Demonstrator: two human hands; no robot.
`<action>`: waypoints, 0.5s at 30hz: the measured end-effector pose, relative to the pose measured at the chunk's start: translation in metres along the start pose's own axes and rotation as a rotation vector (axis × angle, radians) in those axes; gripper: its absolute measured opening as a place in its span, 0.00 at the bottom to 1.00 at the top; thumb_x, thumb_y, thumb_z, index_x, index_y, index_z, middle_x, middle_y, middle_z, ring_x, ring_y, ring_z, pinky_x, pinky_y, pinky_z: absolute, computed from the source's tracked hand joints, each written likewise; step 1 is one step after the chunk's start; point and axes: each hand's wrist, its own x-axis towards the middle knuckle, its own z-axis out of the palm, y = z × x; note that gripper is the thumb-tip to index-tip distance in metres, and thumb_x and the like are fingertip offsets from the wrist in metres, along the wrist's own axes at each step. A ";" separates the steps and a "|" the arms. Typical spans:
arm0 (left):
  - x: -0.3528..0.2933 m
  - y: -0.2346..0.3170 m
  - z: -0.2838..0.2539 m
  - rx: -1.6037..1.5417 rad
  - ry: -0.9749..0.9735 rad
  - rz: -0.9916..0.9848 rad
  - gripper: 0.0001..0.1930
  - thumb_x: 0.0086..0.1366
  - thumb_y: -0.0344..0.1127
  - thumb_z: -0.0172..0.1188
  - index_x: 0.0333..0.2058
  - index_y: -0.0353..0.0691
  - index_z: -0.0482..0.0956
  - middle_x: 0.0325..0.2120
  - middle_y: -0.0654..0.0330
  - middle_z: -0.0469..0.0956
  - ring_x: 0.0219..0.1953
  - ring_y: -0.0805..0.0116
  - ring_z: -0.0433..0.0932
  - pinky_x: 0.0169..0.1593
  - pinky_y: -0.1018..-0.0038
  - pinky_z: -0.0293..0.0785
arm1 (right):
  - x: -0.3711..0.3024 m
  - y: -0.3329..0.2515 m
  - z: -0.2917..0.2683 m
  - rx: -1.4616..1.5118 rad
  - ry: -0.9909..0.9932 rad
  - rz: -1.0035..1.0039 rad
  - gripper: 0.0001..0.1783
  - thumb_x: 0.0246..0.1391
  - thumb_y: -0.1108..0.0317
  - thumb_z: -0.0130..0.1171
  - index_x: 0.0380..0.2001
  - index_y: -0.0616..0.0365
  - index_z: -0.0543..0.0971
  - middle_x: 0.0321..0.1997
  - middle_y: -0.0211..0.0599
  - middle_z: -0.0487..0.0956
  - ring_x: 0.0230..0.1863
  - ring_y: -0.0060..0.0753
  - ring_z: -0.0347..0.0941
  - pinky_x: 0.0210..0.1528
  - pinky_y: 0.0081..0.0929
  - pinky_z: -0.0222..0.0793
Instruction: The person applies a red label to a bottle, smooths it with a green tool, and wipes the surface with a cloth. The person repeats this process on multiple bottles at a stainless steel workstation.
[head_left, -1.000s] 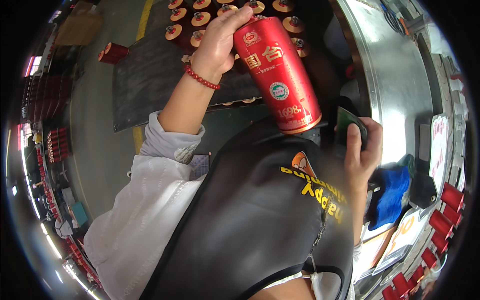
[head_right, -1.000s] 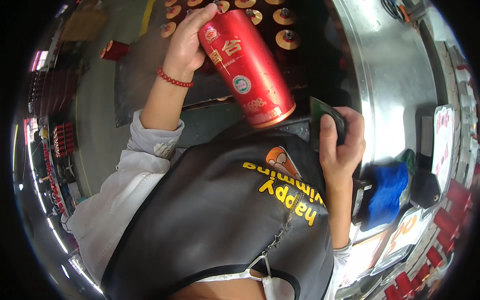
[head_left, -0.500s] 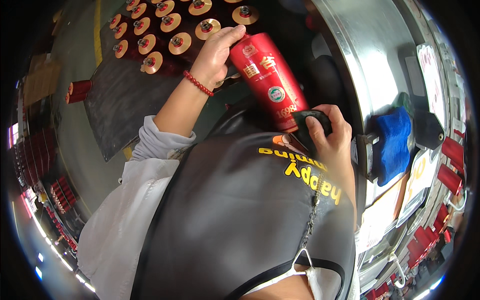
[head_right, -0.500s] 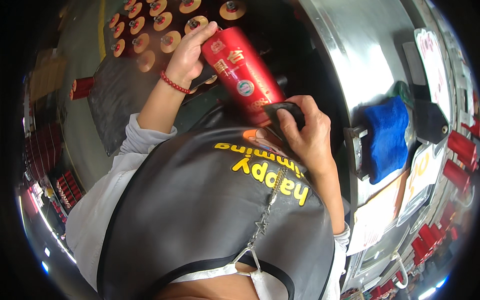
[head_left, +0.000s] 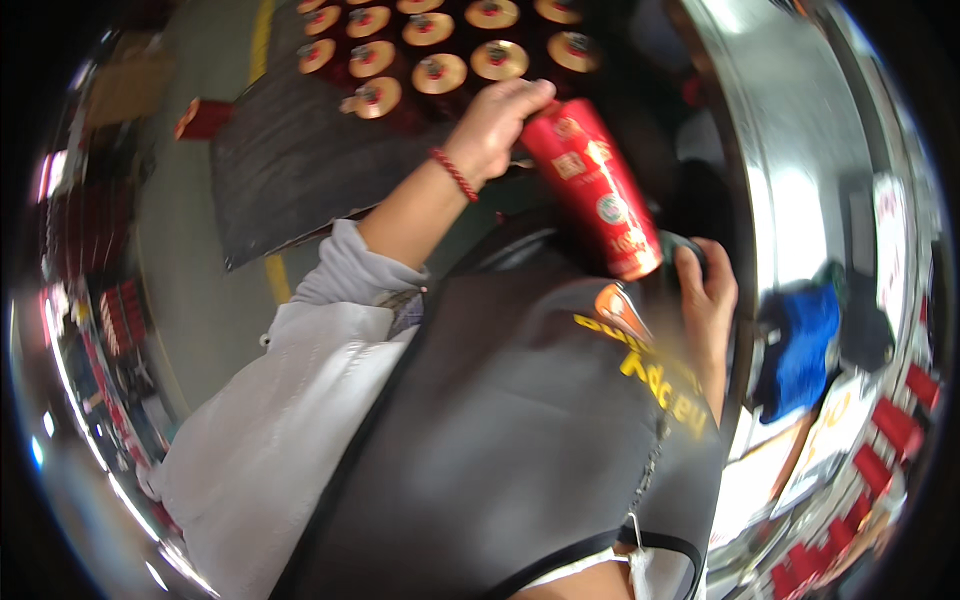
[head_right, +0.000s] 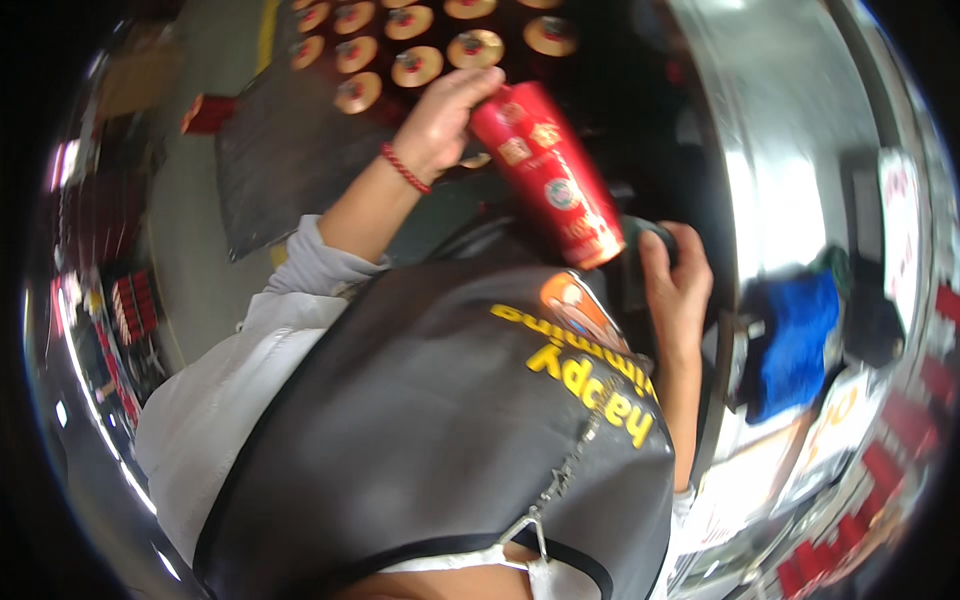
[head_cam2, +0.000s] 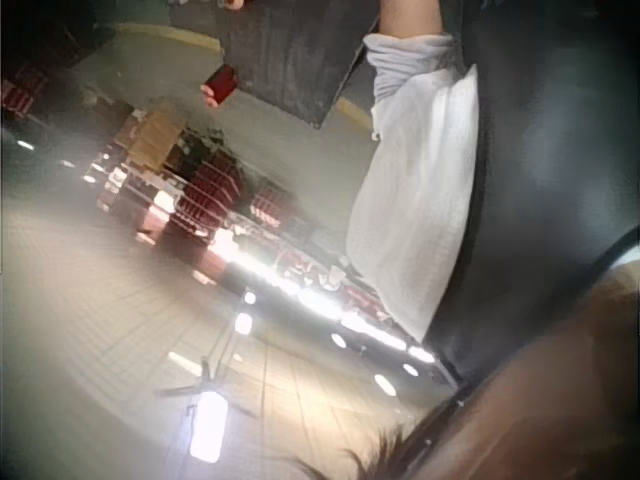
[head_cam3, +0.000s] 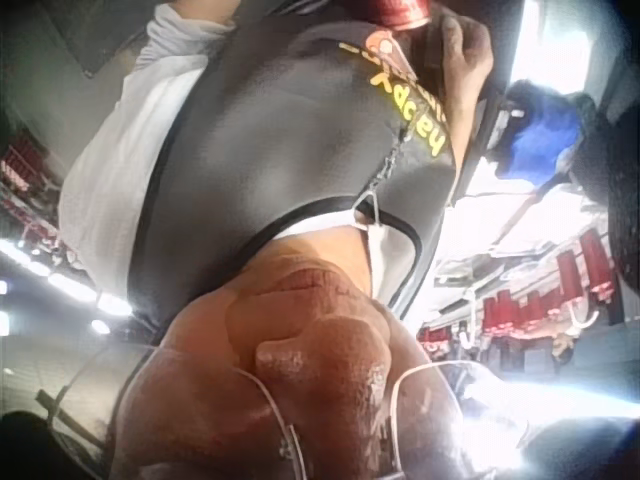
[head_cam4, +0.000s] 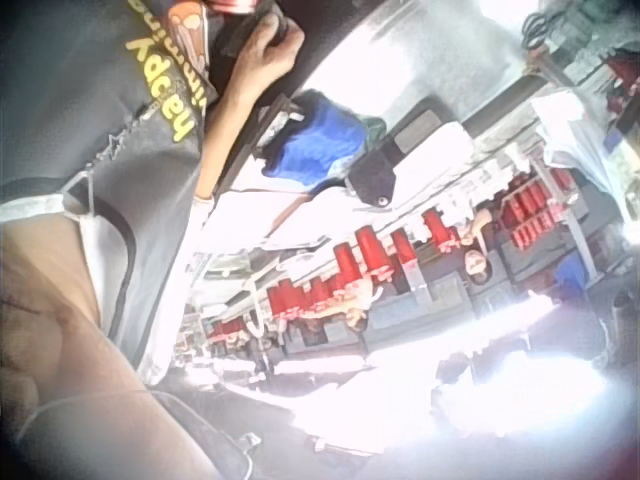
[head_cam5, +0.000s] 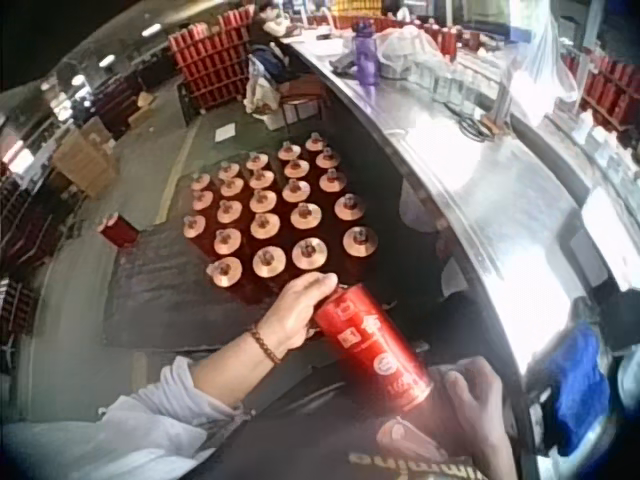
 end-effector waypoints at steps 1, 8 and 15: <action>-0.006 0.004 0.002 -0.012 0.027 0.007 0.12 0.71 0.40 0.62 0.39 0.36 0.79 0.35 0.59 0.82 0.38 0.73 0.80 0.48 0.72 0.76 | 0.001 -0.003 -0.001 -0.024 0.037 -0.045 0.10 0.62 0.68 0.63 0.42 0.63 0.79 0.32 0.32 0.79 0.36 0.19 0.72 0.41 0.22 0.71; -0.048 0.069 -0.079 0.091 0.194 0.143 0.11 0.71 0.41 0.61 0.41 0.39 0.81 0.35 0.62 0.83 0.37 0.75 0.82 0.45 0.73 0.79 | 0.019 -0.033 0.008 0.114 -0.114 -0.009 0.10 0.62 0.67 0.63 0.41 0.62 0.78 0.34 0.27 0.78 0.38 0.17 0.70 0.43 0.16 0.66; -0.057 0.063 -0.082 0.140 0.301 0.005 0.12 0.72 0.43 0.60 0.43 0.40 0.80 0.39 0.62 0.84 0.40 0.73 0.84 0.44 0.72 0.82 | 0.023 -0.061 0.047 0.081 -0.174 -0.255 0.11 0.57 0.75 0.62 0.43 0.62 0.77 0.34 0.32 0.77 0.35 0.18 0.71 0.36 0.21 0.70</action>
